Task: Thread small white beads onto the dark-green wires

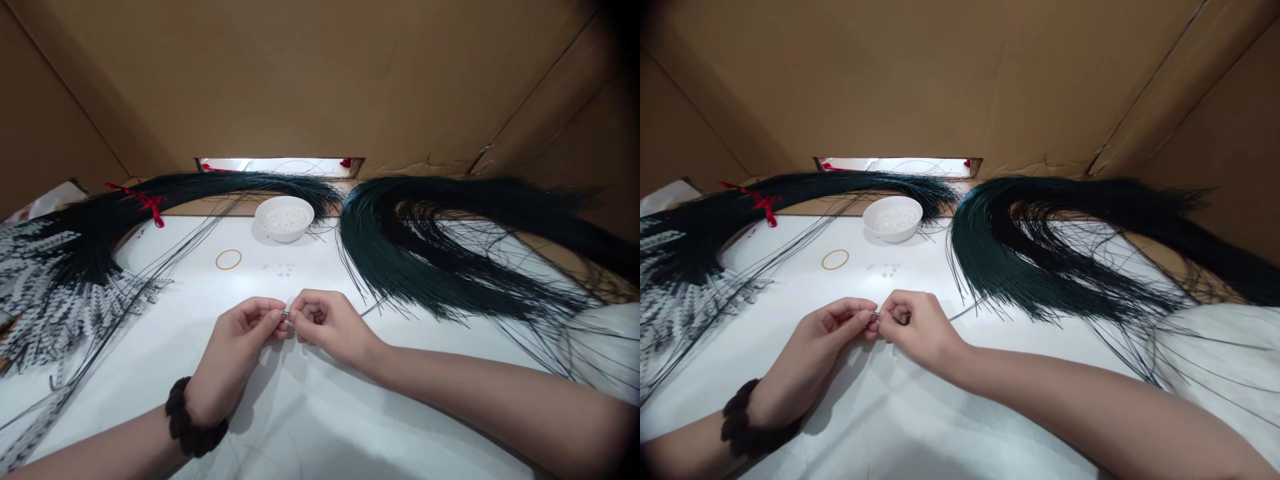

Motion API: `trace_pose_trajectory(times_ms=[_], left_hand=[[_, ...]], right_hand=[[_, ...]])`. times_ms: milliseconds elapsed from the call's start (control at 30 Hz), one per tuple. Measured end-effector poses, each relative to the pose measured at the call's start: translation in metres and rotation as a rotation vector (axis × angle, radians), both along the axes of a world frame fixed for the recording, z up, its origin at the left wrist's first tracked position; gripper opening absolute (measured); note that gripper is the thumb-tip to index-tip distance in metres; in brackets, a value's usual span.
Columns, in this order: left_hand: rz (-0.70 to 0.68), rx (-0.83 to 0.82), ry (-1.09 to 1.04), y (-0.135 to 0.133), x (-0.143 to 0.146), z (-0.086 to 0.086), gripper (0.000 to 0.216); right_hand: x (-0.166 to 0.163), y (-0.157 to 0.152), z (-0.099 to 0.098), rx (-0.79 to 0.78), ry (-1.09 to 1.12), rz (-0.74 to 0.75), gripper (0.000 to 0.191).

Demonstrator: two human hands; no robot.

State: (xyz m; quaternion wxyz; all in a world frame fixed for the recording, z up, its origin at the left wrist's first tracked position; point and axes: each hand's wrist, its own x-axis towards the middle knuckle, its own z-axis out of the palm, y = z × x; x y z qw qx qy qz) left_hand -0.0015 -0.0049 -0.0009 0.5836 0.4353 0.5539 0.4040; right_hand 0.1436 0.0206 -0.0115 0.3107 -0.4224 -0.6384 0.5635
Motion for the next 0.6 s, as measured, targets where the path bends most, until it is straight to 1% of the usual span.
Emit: trace_pose_trajectory(times_ms=[600], left_hand=[[0.032, 0.038, 0.065, -0.0010, 0.0006, 0.0031, 0.017]], right_hand=[[-0.0001, 0.0005, 0.0021, 0.019, -0.055, -0.018, 0.014]])
